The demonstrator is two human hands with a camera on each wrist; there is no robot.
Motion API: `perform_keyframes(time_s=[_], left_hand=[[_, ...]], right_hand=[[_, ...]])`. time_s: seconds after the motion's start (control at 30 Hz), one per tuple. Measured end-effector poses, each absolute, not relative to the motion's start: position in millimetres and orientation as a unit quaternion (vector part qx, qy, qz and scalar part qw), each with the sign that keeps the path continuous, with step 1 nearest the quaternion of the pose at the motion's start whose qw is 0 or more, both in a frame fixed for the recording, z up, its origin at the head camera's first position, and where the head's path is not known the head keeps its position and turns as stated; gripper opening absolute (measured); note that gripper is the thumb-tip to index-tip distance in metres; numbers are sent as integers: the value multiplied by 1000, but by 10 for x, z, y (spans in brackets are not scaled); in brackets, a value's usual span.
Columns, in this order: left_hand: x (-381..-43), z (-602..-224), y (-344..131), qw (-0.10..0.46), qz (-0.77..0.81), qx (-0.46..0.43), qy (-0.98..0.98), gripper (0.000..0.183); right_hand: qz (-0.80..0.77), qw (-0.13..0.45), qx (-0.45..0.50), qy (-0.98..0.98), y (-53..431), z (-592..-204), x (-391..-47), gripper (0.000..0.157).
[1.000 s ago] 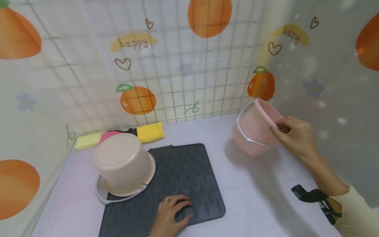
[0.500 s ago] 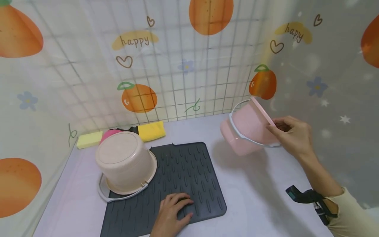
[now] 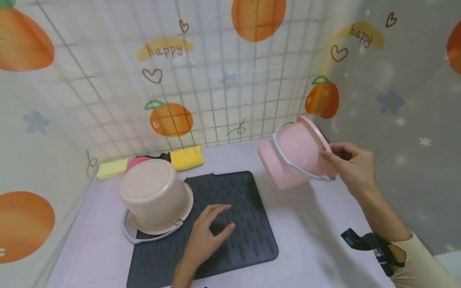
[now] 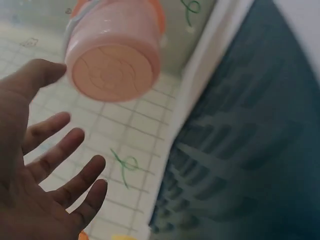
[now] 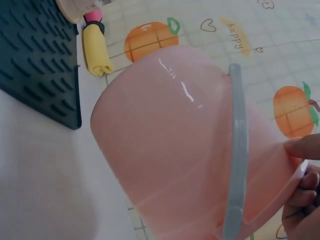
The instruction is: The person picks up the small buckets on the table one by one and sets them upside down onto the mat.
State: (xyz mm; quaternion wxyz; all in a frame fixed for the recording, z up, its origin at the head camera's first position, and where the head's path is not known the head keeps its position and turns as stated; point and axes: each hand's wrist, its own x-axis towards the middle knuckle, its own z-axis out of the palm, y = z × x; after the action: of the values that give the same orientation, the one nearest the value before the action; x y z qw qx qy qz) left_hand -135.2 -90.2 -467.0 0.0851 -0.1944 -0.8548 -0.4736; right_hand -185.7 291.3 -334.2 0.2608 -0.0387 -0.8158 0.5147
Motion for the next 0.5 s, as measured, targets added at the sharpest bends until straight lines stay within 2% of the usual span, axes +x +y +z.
perform_keyframes(time_s=[0.27, 0.5], left_hand=[[-1885, -4134, -628, 61, -551, -248, -795, 86], [-2000, -3640, -442, 18, -567, -271, -777, 106]], right_hand=[[562, 247, -50, -788, 2797, -3375, -1858, 37], [659, 239, -42, -712, 2673, -3433, -1857, 32]])
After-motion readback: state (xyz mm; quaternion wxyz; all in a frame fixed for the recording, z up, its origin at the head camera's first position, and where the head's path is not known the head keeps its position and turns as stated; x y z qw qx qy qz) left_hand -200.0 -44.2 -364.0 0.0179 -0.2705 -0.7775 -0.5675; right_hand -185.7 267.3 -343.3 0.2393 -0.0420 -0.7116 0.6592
